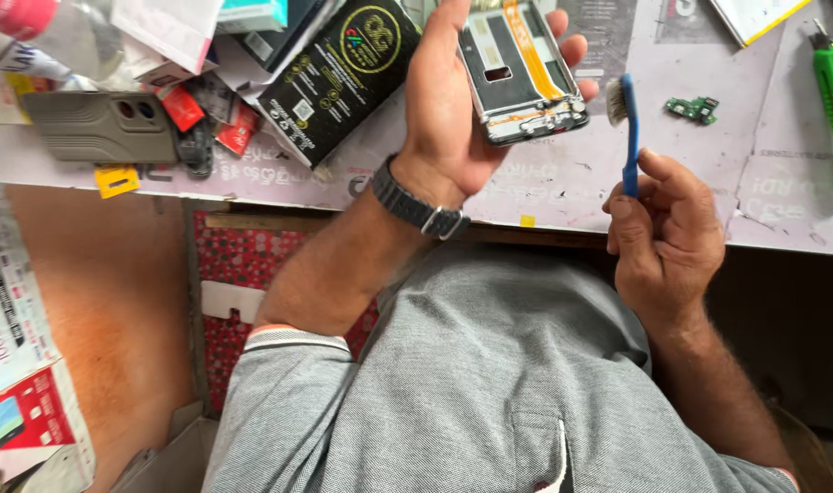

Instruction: The person cleans and probes internal components of a disassembled mobile phone, using a brush and a thin green tool to clear debris from the device chassis and a separate circuit board module.

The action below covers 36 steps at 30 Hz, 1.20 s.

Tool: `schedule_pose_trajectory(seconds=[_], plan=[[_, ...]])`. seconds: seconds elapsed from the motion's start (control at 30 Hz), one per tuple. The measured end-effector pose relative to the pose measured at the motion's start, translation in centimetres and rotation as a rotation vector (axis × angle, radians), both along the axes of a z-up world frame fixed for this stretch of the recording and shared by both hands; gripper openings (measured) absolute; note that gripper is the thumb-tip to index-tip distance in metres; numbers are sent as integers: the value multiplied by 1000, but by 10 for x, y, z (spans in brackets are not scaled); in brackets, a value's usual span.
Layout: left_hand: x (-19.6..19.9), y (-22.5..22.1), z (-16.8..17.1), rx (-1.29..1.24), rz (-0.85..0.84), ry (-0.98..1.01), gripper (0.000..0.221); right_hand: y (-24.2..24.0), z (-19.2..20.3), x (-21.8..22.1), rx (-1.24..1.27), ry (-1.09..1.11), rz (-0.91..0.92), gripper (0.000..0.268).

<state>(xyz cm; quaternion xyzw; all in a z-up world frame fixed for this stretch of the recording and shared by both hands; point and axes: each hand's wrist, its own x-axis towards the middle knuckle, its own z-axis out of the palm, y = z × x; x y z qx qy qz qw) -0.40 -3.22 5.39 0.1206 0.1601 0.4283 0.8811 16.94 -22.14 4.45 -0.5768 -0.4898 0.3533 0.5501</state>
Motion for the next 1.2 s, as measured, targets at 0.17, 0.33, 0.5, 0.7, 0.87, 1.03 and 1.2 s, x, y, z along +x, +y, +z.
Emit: schedule_pose_trajectory(seconds=[0.17,0.33,0.5,0.7,0.87,1.03,1.2], plan=[[-1,-12,8,-141,30,2,44,9,-12,3,6,-7,14,35],[2,-17,10,-217,36,11,46,11,-15,5,-12,31,18,36],[5,-15,9,-261,38,19,53,10,-13,6,-36,23,16,37],[-1,-4,7,-227,17,-60,64,14,-12,6,-8,-57,23,37],[0,4,8,-279,32,-90,66,13,-12,5,-20,-82,0,37],[6,6,3,-302,32,-74,63,18,4,4,79,-306,-16,38],[2,8,-2,-6,-4,-48,49,30,34,12,89,-913,-15,34]])
